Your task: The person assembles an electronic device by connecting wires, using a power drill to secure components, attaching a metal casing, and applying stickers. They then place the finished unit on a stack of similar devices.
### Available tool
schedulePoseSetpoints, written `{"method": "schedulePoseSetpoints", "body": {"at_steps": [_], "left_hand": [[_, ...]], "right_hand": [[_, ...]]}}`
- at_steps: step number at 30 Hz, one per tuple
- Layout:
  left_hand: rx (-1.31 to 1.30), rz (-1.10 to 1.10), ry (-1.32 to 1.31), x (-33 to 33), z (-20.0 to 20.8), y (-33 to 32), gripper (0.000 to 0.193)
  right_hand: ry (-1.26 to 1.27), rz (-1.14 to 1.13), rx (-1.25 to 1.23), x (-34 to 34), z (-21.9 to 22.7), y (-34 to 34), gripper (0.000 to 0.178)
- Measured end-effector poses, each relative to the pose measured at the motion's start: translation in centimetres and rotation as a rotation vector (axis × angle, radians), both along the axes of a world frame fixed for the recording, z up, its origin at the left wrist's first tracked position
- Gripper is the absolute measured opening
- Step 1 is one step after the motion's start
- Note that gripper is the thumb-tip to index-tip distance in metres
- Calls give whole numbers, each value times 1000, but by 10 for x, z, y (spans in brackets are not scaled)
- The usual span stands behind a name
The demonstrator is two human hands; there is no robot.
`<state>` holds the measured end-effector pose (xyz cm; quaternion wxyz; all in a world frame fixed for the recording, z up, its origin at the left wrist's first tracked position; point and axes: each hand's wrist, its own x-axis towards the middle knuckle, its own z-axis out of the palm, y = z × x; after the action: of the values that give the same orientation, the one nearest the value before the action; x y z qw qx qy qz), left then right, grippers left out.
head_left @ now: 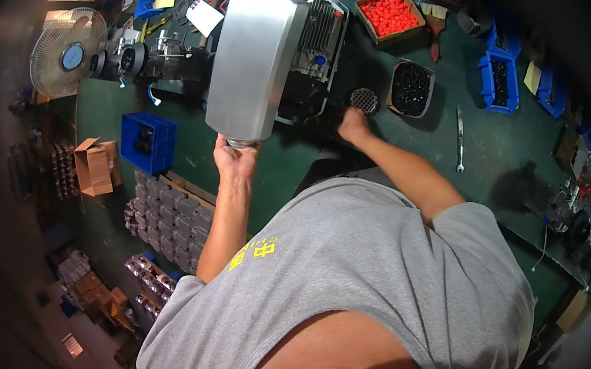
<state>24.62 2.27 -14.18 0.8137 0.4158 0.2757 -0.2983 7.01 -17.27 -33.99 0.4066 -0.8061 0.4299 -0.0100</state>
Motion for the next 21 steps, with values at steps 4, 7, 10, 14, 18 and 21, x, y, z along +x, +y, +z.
{"method": "schedulePoseSetpoints", "body": {"at_steps": [4, 7, 10, 14, 18, 21], "left_hand": [[10, 15, 22, -3, 9, -8, 34], [13, -35, 6, -3, 12, -22, 35], [26, -22, 7, -7, 8, -18, 37], [47, -14, 39, -11, 8, -23, 39], [-62, -47, 55, -8, -12, -9, 41], [-69, -92, 19, -12, -13, -12, 42]], "right_hand": [[-56, -3, 16, 11, -25, 24, 20], [-42, 67, 73, 26, -67, 18, 30], [-248, -2, 233, 18, -27, 11, 43], [-199, 93, 358, -5, 28, -23, 57], [-234, 12, 353, -12, 64, -67, 53], [-512, -161, 335, 8, 91, -132, 39]]}}
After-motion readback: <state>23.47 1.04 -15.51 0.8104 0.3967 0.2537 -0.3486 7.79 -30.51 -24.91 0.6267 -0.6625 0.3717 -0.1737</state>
